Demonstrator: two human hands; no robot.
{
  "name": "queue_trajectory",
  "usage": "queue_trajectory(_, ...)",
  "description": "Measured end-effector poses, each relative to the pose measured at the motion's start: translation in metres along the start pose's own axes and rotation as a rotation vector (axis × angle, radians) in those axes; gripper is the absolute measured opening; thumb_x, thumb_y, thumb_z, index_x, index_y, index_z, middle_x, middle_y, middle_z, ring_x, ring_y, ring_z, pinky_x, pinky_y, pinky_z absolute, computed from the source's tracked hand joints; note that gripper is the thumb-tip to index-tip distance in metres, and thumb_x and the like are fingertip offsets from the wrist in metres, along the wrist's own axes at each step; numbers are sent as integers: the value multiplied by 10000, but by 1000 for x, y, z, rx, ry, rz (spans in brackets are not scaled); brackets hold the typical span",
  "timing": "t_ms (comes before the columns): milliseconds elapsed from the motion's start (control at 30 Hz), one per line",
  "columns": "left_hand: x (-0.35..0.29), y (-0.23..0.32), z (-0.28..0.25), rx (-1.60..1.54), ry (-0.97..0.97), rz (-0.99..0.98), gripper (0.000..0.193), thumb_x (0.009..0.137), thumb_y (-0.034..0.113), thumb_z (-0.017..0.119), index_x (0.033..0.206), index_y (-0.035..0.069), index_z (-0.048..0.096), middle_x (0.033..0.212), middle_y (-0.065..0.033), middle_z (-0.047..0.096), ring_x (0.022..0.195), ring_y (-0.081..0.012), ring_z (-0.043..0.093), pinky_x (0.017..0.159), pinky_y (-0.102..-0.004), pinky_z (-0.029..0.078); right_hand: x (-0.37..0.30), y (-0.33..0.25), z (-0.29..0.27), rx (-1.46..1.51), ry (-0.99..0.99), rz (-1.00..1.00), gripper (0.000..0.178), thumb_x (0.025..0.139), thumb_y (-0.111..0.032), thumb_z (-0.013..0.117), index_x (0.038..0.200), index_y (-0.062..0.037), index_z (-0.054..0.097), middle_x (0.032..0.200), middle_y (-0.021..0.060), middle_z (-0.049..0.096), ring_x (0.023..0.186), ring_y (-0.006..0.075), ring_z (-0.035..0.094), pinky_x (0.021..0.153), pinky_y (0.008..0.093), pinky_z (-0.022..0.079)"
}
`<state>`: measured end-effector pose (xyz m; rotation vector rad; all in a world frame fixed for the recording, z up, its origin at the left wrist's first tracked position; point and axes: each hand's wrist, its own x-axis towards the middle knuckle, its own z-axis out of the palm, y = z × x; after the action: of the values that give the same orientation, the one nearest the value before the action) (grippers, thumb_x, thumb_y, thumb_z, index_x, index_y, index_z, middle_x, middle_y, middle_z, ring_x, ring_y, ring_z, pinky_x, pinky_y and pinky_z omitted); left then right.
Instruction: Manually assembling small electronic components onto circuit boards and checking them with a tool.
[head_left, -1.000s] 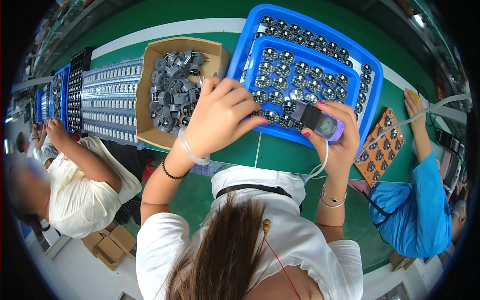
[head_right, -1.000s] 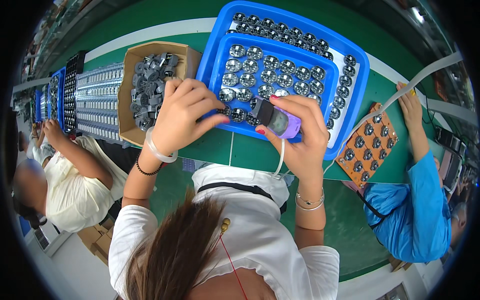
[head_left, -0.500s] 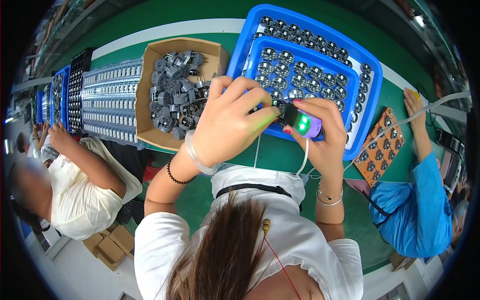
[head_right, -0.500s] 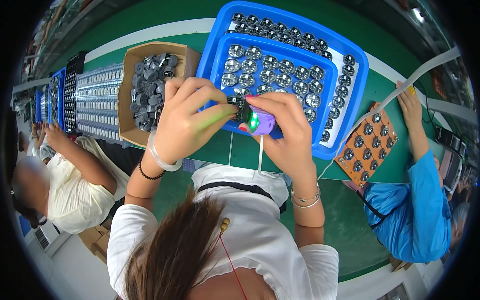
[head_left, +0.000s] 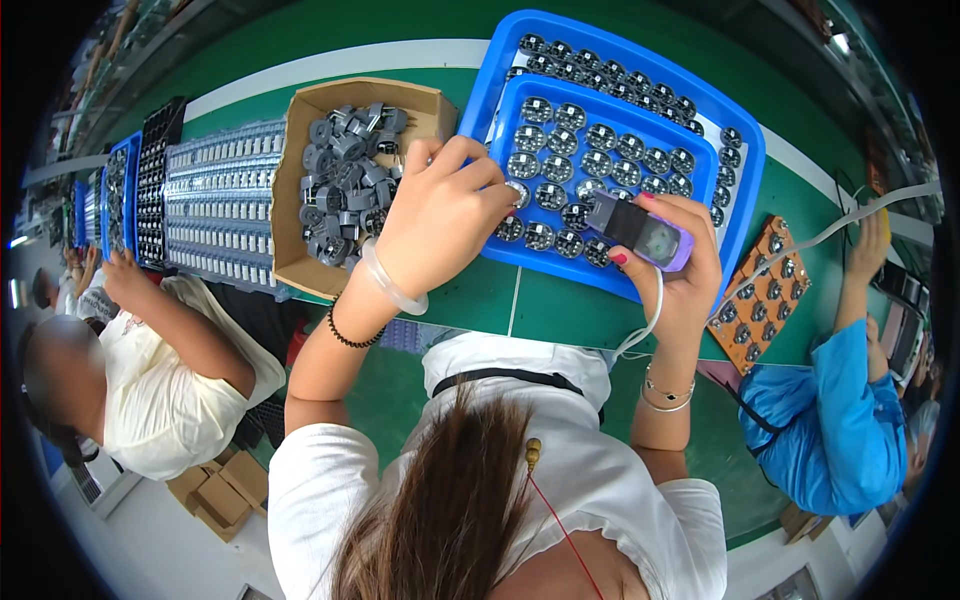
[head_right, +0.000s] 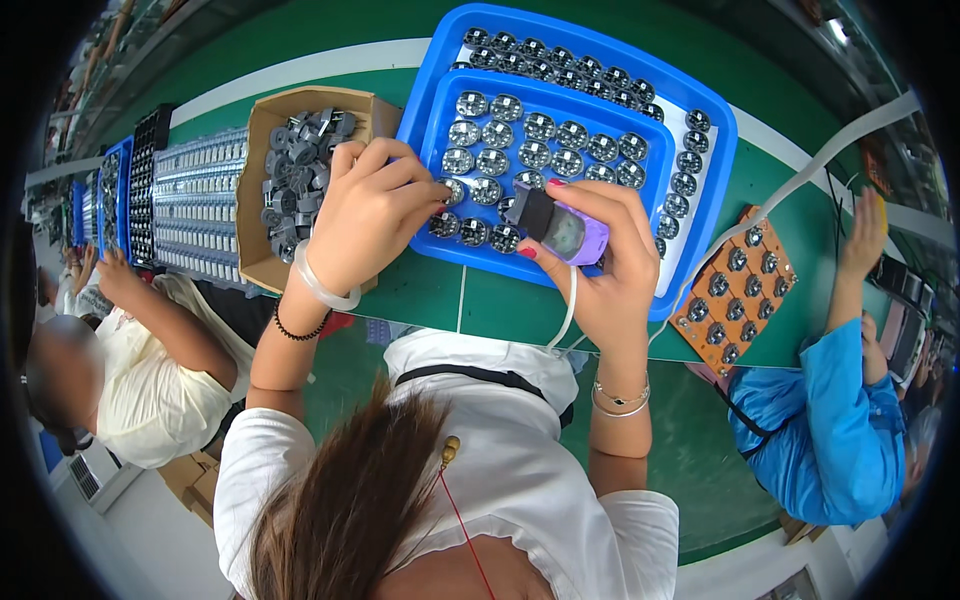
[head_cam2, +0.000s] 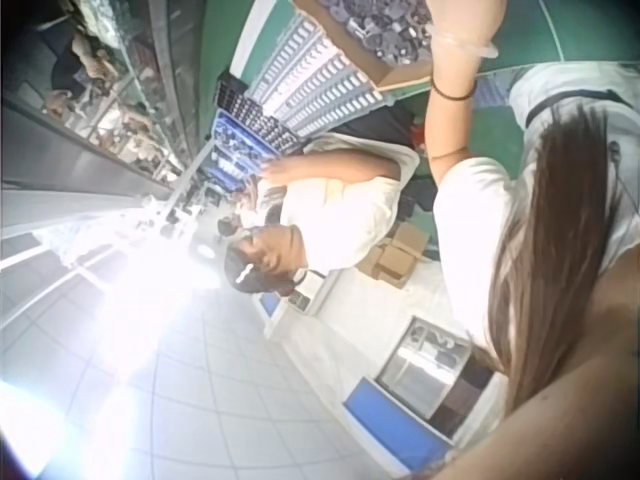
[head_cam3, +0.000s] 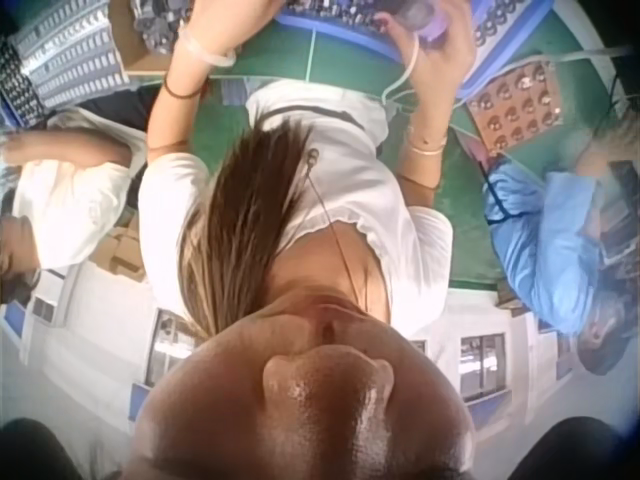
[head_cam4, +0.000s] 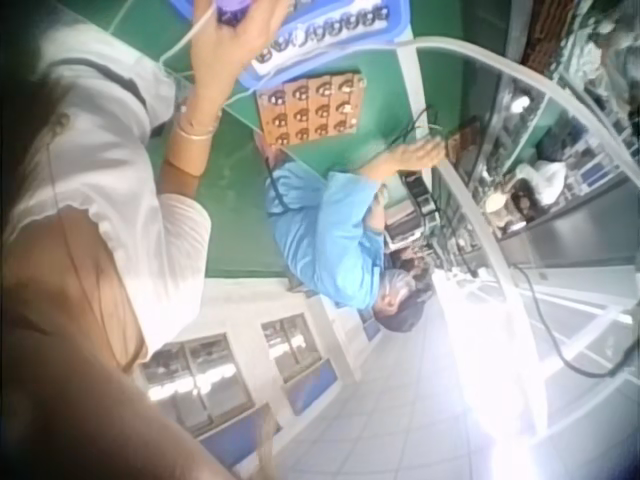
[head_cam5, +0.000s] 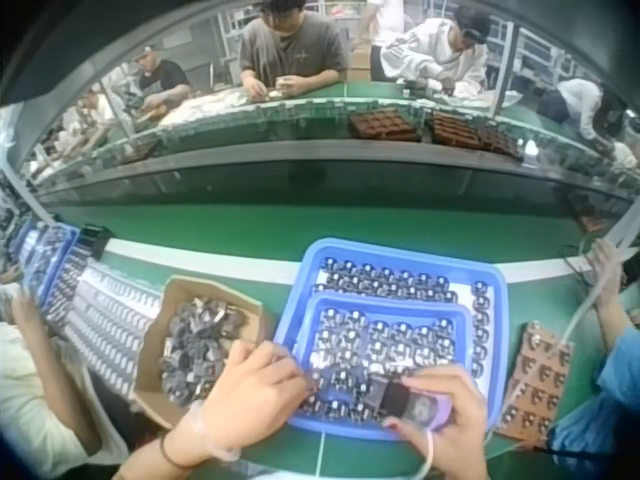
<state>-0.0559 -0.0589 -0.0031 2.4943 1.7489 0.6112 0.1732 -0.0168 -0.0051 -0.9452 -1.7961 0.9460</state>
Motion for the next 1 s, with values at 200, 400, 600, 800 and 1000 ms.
queue_trajectory(200, 10, -4, 2, -89, -8, -101, 127, 682, 177, 713, 789, 122, 672, 799, 30, 588, 880, -162, 519, 765, -329, 328, 1, 0, 0, -48, -34, -49, 471, 599, -74, 809, 1032, -48, 625, 989, 108, 592, 886, 226, 588, 741, 301, 485)
queue_trajectory(400, 16, -13, 5, 48, -29, 19, 132, 670, 151, 708, 795, 132, 667, 802, 35, 565, 858, -166, 520, 761, -327, 331, 7, -1, 8, -59, -133, -17, 461, 633, -30, 783, 1059, -25, 608, 1023, 110, 560, 926, 205, 561, 758, 298, 478)
queue_trajectory(600, 19, 18, -19, -46, 102, 104, 175, 640, 142, 723, 795, 143, 642, 808, 39, 554, 842, -156, 535, 763, -325, 324, 12, -1, 15, -60, -142, -92, 454, 627, -66, 791, 1046, -40, 619, 1007, 116, 578, 921, 237, 570, 772, 313, 470)
queue_trajectory(800, 19, 17, -23, -60, 74, 122, 185, 630, 158, 736, 787, 143, 638, 816, 40, 560, 842, -155, 535, 763, -322, 323, 9, -2, 16, -68, -136, -113, 450, 632, -120, 800, 1036, -38, 620, 1000, 113, 585, 912, 240, 573, 773, 317, 467)
queue_trajectory(1000, 18, 19, -22, -64, 117, 123, 190, 627, 148, 738, 787, 140, 635, 814, 44, 563, 823, -153, 541, 759, -323, 326, 8, -2, 18, -45, -110, -112, 440, 642, -138, 802, 1031, -37, 620, 995, 114, 586, 905, 227, 574, 761, 307, 470)
